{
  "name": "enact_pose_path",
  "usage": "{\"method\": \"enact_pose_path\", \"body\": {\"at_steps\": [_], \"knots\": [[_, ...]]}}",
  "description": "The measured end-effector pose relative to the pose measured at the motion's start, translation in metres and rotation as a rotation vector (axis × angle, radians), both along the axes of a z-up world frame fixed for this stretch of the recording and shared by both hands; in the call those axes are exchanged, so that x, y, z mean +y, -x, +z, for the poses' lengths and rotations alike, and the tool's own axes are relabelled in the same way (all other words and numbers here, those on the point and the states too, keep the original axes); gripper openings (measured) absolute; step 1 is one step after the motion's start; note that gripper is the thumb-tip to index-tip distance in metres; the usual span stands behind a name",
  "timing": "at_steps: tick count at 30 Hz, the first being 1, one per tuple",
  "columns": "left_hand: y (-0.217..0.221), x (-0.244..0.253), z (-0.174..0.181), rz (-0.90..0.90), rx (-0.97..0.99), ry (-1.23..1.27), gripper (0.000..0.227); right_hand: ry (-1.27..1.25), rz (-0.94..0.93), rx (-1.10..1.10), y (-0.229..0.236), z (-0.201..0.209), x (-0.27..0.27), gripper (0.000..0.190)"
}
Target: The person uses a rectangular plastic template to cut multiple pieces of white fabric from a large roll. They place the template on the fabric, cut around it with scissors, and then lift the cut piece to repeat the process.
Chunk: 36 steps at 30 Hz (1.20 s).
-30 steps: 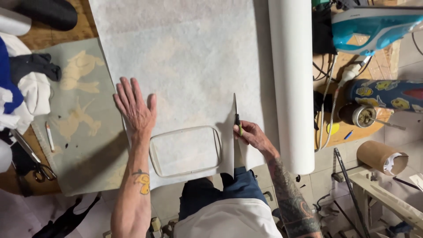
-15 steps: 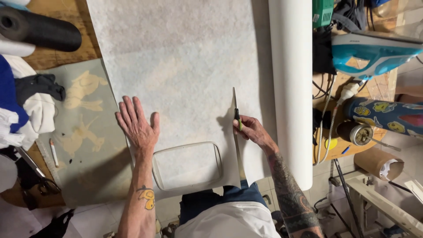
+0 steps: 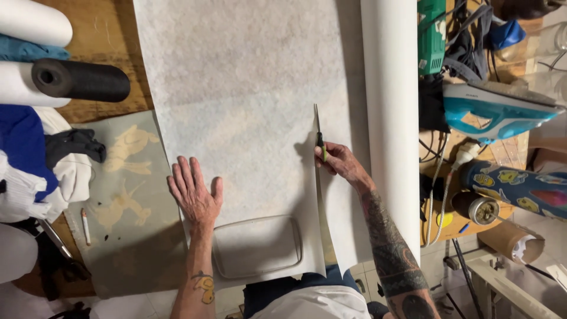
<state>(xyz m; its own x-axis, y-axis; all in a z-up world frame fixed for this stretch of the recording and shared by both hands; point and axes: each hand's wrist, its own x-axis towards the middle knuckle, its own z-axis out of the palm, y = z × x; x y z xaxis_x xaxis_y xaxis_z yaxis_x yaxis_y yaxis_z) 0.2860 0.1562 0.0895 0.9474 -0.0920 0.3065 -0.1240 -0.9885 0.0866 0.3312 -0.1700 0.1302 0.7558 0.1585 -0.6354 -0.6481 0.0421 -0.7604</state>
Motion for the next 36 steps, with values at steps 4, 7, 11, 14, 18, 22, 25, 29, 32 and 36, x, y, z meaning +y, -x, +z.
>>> {"method": "enact_pose_path", "body": {"at_steps": [4, 7, 11, 14, 18, 22, 25, 29, 32, 36], "knots": [[-0.003, -0.002, 0.005, 0.000, -0.017, 0.003, 0.066, 0.022, 0.023, -0.012, -0.026, 0.002, -0.001, 0.031], [-0.004, -0.002, 0.003, 0.006, -0.022, -0.027, 0.067, 0.035, 0.035, -0.029, -0.045, 0.000, -0.004, 0.031], [-0.005, -0.002, 0.003, 0.017, -0.034, -0.041, 0.067, 0.042, 0.029, -0.040, -0.071, 0.004, -0.002, 0.031], [-0.006, -0.003, 0.006, 0.023, -0.018, -0.026, 0.066, 0.040, 0.028, -0.063, -0.088, 0.000, -0.003, 0.030], [-0.007, -0.003, 0.006, 0.033, -0.009, -0.038, 0.065, 0.058, 0.048, -0.067, -0.112, -0.001, -0.002, 0.030], [-0.006, -0.004, 0.009, 0.063, 0.082, -0.002, 0.066, 0.030, 0.102, -0.092, -0.134, 0.001, -0.006, 0.031], [-0.006, -0.005, 0.011, 0.077, 0.154, 0.020, 0.067, 0.019, 0.174, -0.109, -0.149, 0.012, -0.005, 0.033], [-0.006, -0.005, 0.010, 0.089, 0.182, 0.021, 0.069, 0.001, 0.145, -0.076, -0.164, 0.011, -0.007, 0.032], [-0.005, -0.002, 0.006, 0.082, 0.201, 0.019, 0.068, 0.042, 0.163, -0.076, -0.179, 0.014, -0.006, 0.037], [-0.005, -0.001, 0.004, 0.081, 0.198, 0.007, 0.067, 0.069, 0.179, -0.127, -0.198, 0.018, -0.005, 0.040]]}}
